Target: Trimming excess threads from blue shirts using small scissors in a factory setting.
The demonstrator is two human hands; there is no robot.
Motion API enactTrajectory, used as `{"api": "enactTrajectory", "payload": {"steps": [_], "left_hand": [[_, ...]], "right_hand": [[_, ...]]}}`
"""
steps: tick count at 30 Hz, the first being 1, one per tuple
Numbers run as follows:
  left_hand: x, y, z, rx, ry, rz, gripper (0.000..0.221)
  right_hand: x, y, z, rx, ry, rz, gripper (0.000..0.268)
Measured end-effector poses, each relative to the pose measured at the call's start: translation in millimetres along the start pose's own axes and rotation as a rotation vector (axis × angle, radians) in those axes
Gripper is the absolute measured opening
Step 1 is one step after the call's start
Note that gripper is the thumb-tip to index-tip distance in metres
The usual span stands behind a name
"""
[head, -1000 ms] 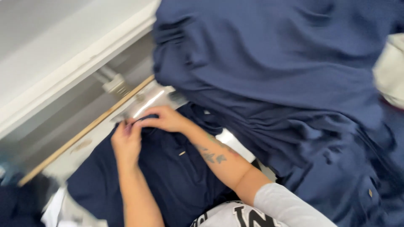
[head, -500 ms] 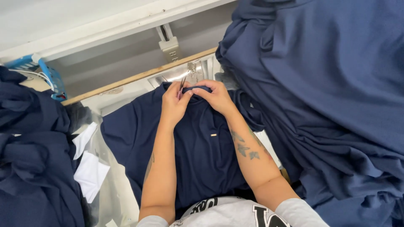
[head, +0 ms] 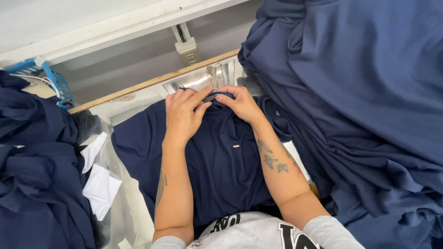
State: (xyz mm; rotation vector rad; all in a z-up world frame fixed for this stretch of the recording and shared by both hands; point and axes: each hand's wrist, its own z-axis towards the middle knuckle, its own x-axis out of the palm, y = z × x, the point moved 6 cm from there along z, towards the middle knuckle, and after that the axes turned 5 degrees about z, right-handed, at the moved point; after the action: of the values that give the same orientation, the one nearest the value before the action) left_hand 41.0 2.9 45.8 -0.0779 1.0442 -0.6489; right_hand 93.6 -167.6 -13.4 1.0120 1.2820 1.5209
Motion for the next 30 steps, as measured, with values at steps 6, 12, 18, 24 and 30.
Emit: {"api": "enactTrajectory", "payload": {"steps": [6,12,18,24,30], "left_hand": [[3,-2,-2,0.032,0.053,0.152,0.026],[10,-6,-2,0.023,0.094,0.184,0.020],[4,-10,0,0.021,0.094,0.098,0.018],[6,-11,1,0.035,0.103,0.104,0.017],[0,-1,2,0.001,-0.030,0.028,0.018]], "right_hand": [[3,13,-4,0.024,0.043,0.015,0.012],[7,16,-4,0.032,0.084,-0.027,0.011],[5,15,-4,0.049,0.097,-0.012,0.010],[6,12,-3,0.054,0.103,-0.026,0.010],[-1,-19,10,-0.021,0.059,-0.098,0.019]]}}
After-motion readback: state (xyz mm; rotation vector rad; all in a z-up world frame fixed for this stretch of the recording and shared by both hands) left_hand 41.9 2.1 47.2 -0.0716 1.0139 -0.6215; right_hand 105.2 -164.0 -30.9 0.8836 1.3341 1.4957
